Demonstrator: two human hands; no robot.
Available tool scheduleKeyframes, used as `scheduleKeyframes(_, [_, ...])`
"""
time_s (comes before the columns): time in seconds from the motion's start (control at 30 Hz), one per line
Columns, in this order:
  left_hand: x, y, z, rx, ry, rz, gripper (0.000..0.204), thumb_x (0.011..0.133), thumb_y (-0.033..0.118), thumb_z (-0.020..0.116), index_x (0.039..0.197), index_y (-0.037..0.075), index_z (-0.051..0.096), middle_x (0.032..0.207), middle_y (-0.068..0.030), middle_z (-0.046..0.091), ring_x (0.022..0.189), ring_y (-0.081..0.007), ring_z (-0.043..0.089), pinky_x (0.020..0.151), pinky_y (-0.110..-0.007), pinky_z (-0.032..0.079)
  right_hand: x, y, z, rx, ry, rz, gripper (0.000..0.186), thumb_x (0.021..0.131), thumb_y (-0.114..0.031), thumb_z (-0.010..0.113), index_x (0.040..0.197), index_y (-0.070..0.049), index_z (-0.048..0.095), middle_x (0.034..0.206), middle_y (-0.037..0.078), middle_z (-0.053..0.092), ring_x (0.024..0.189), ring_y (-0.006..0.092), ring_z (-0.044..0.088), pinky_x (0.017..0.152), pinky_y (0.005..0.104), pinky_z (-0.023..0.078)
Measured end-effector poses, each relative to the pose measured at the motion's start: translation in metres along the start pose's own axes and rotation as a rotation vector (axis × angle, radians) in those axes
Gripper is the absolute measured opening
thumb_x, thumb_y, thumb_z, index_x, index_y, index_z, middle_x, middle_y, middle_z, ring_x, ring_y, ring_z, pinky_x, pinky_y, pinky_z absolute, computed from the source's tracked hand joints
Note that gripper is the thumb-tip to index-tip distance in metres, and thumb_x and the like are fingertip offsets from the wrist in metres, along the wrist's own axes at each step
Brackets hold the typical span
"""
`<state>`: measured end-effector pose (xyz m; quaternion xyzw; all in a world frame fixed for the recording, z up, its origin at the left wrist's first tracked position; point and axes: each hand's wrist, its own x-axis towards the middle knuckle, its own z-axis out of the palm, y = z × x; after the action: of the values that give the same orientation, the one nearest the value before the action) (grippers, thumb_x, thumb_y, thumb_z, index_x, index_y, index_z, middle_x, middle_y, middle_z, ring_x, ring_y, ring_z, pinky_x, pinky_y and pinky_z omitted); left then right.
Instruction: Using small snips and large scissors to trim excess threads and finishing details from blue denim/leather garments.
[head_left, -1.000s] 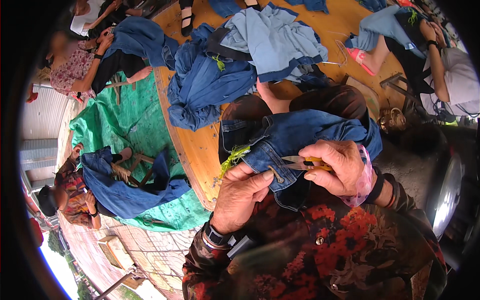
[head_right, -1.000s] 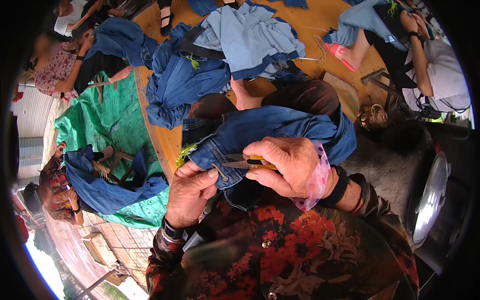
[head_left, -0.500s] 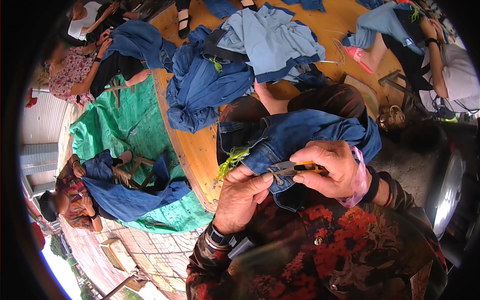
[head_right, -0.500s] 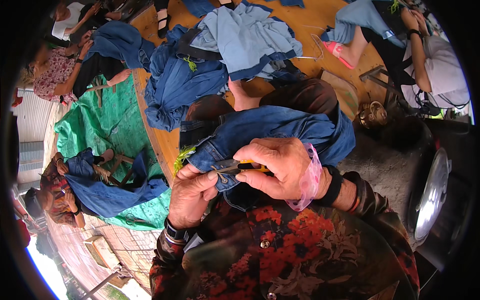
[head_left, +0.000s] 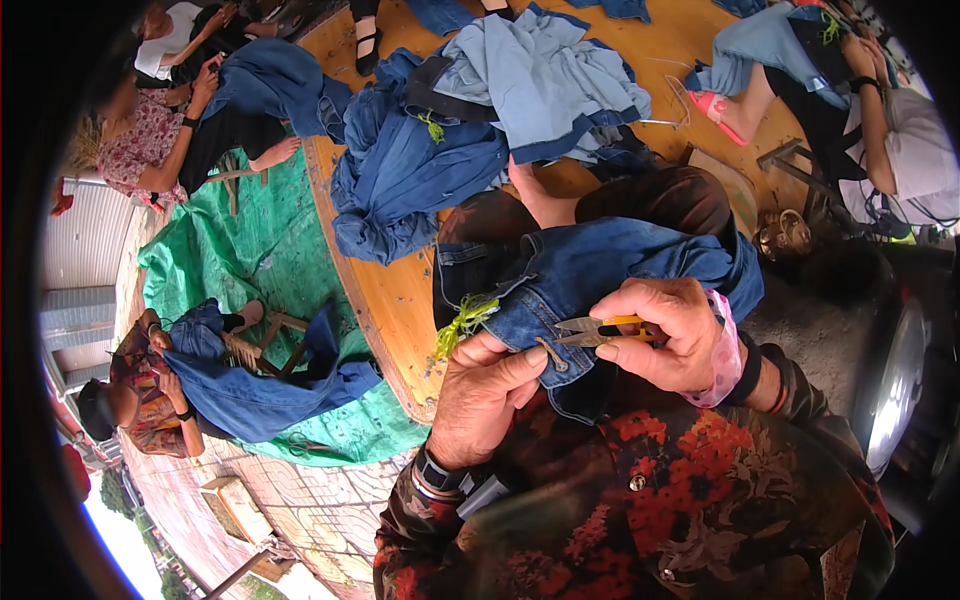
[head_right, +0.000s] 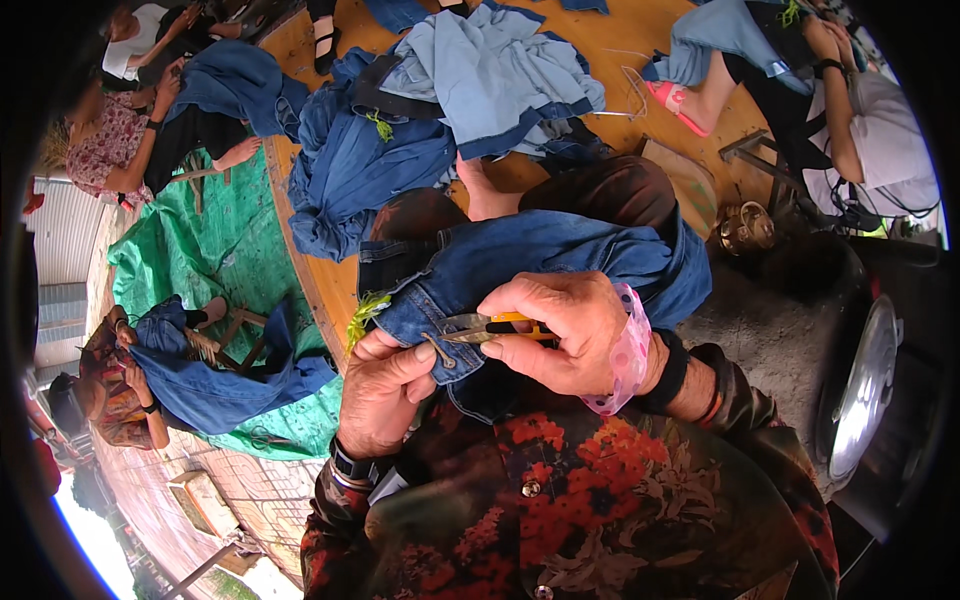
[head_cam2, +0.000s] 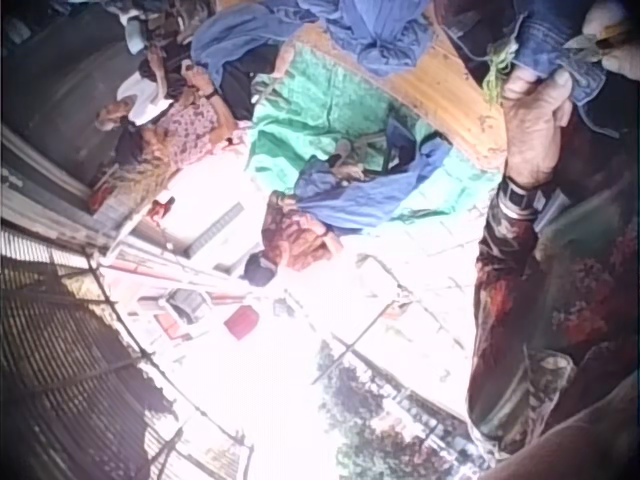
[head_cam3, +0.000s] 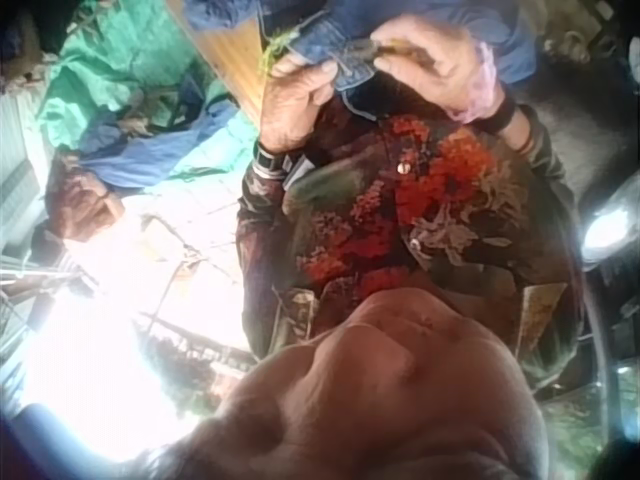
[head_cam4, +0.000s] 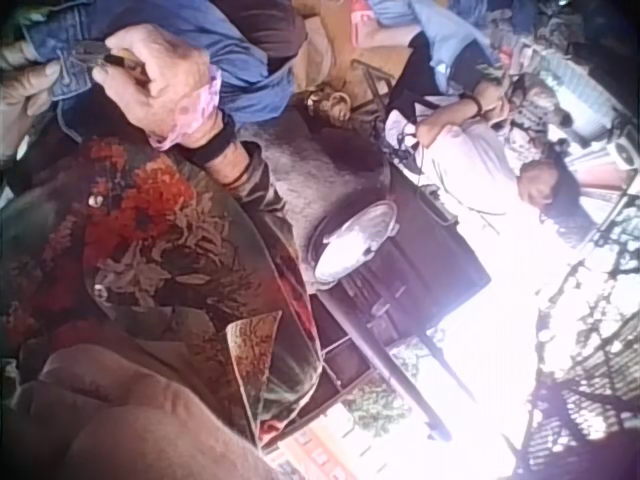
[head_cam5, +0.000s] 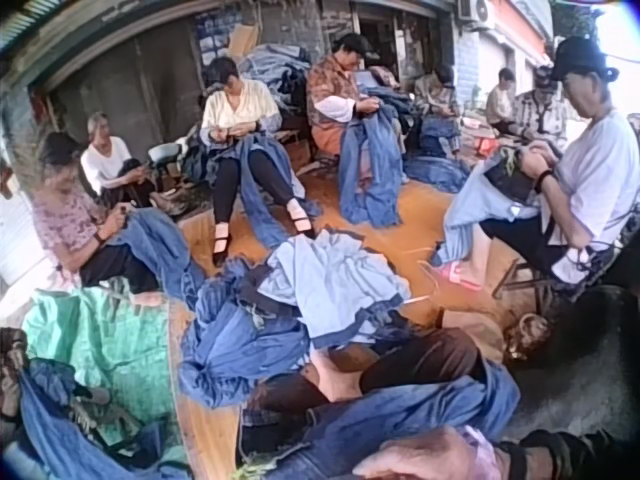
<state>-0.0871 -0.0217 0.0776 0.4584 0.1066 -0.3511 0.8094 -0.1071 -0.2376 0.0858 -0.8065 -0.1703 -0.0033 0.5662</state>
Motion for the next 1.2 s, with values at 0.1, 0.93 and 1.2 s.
scheduleKeyframes(0.1, [-0.0003,-0.0003,-0.0002,0.007,0.001,0.005,0.024,0.083,-0.001,0.060,0.105,0.005,0.063,0.084,0.0000,0.063,0.053,-0.0017,0.035,0.046,-0.017,0.028,0.0020,-0.0024,0.0006,-0.013,-0.026,0.003,0.020,0.074,-0.006,0.067,0.091,-0.002,0.059,0.075,0.009,0.061,0.062,0.0227,0.061,0.053,0.0290,0.047])
scheduleKeyframes(0.93, [-0.0005,0.0008,-0.0010,-0.035,-0.044,0.065,0.028,0.078,0.001,0.065,0.106,0.001,0.061,0.094,-0.0051,0.064,0.058,-0.0035,0.045,0.046,-0.016,0.032,-0.0026,0.0055,0.0020,0.057,0.090,0.017,0.021,0.080,-0.008,0.068,0.096,0.000,0.057,0.074,0.007,0.061,0.059,0.0117,0.059,0.053,0.0227,0.044])
scheduleKeyframes(1.2, [-0.0025,-0.0003,0.0014,-0.003,-0.040,0.098,0.029,0.077,0.001,0.066,0.105,0.001,0.061,0.087,-0.0028,0.064,0.053,-0.0021,0.040,0.046,-0.016,0.031,0.0019,0.0009,0.0038,0.056,-0.001,0.009,0.022,0.078,-0.010,0.068,0.095,-0.001,0.058,0.073,0.009,0.061,0.060,0.0170,0.061,0.052,0.0255,0.046])
